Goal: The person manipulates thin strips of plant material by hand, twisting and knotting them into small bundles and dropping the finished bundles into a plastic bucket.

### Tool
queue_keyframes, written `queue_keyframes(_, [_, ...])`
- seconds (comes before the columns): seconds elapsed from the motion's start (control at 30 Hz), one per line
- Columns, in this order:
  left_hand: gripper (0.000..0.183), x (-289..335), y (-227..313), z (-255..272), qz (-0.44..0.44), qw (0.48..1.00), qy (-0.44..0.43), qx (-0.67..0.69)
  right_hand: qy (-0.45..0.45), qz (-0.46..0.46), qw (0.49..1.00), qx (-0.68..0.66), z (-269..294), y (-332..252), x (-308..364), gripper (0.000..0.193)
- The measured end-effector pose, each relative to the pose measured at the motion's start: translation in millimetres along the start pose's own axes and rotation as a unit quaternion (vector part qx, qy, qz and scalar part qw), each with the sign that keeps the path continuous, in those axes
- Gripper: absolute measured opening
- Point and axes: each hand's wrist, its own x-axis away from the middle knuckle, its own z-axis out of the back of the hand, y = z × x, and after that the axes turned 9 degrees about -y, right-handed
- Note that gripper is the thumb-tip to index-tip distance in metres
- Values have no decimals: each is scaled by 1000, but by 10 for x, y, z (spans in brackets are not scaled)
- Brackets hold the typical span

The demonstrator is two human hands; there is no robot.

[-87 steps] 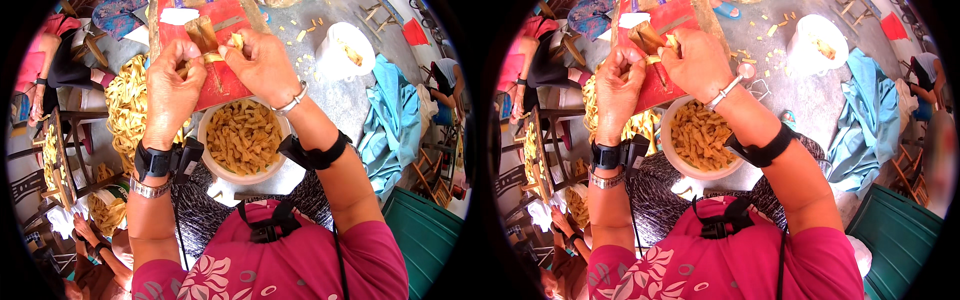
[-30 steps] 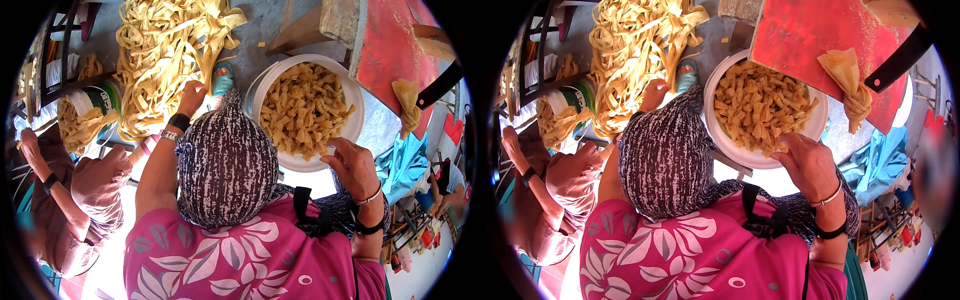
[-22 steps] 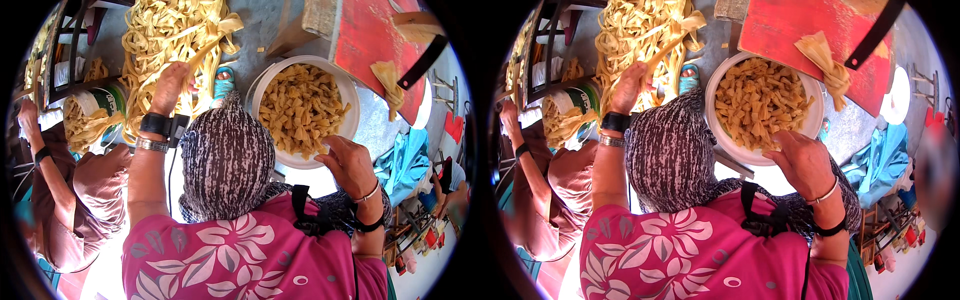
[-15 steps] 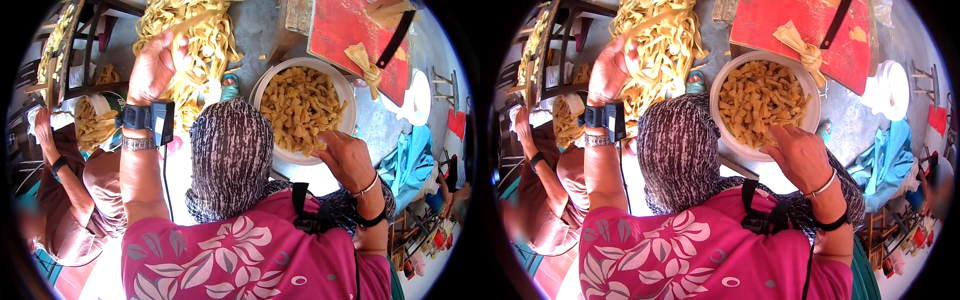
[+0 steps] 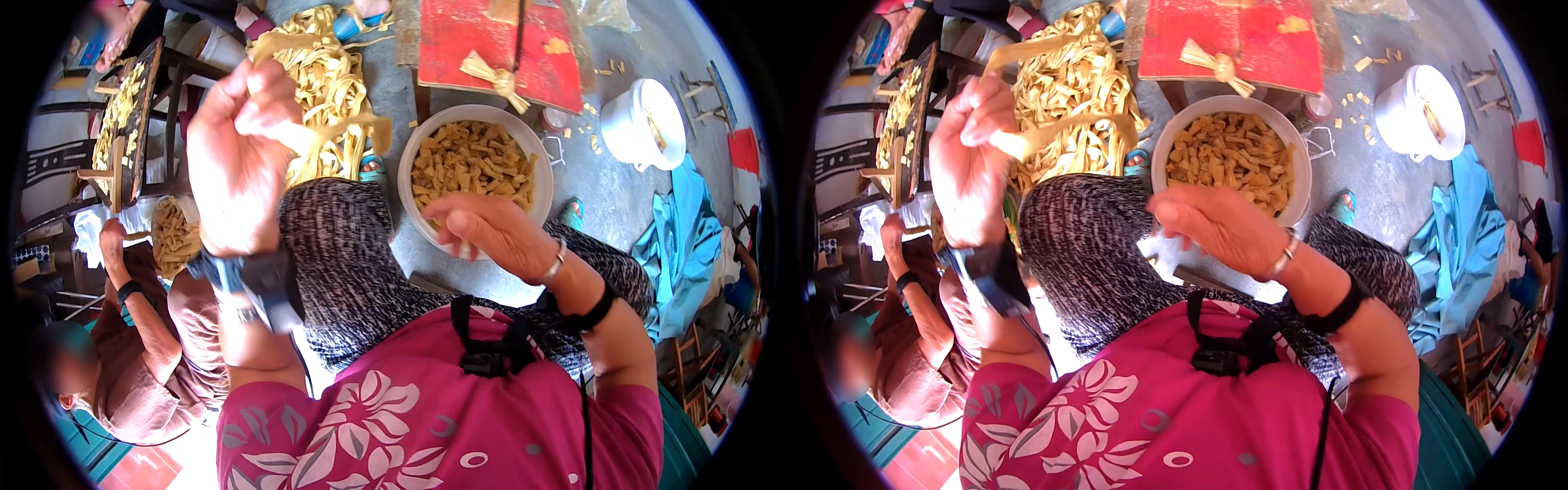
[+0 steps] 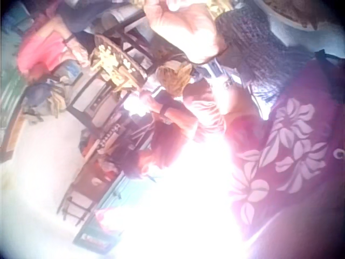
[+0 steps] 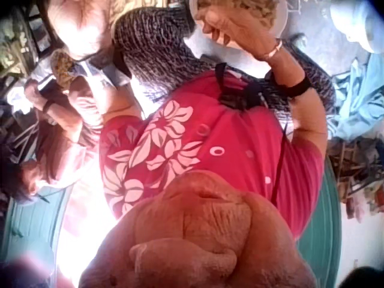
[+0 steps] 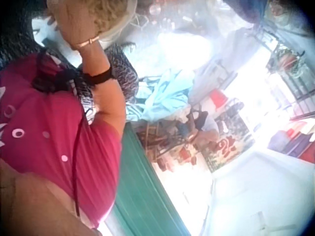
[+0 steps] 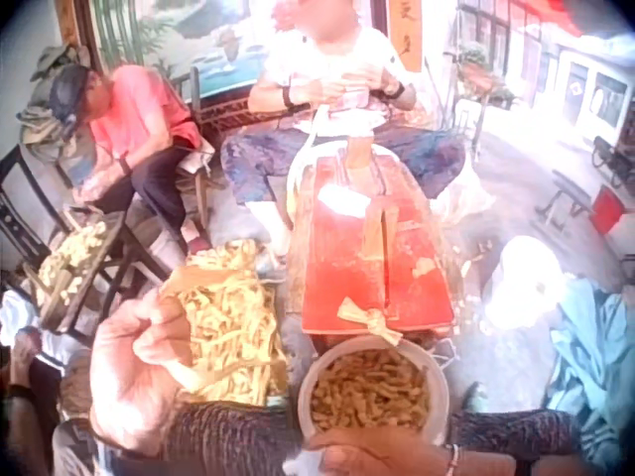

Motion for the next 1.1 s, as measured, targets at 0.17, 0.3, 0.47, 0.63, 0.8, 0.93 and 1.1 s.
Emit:
queue_keyframes(0.17, [12, 346, -988, -107, -16, 996, 73, -50, -88, 5, 912, -400, -243, 130, -132, 68])
queue_keyframes(0.3, [21, 593, -1360, 87, 34, 990, 117, -77, 50, 88, 860, -499, -281, 299, -133, 49])
queue_keyframes(0.47, [19, 748, -1277, 274, 28, 984, 163, -73, 146, 174, 849, -476, -39, 151, 215, 35])
queue_keyframes(0.63, [17, 755, -1317, 448, 21, 978, 194, -72, 215, 226, 816, -486, 284, 158, 559, 29])
queue_keyframes(0.8, [18, 693, -1384, 637, 34, 977, 191, -86, 261, 260, 796, -481, 556, 198, 945, 29])
queue_keyframes(0.93, [17, 637, -1444, 672, 26, 973, 207, -95, 293, 272, 795, -455, 586, 89, 1123, 29])
queue_keyframes(1.1, [17, 601, -1523, 766, 1, 969, 218, -115, 326, 276, 802, -417, 553, -74, 1183, 29])
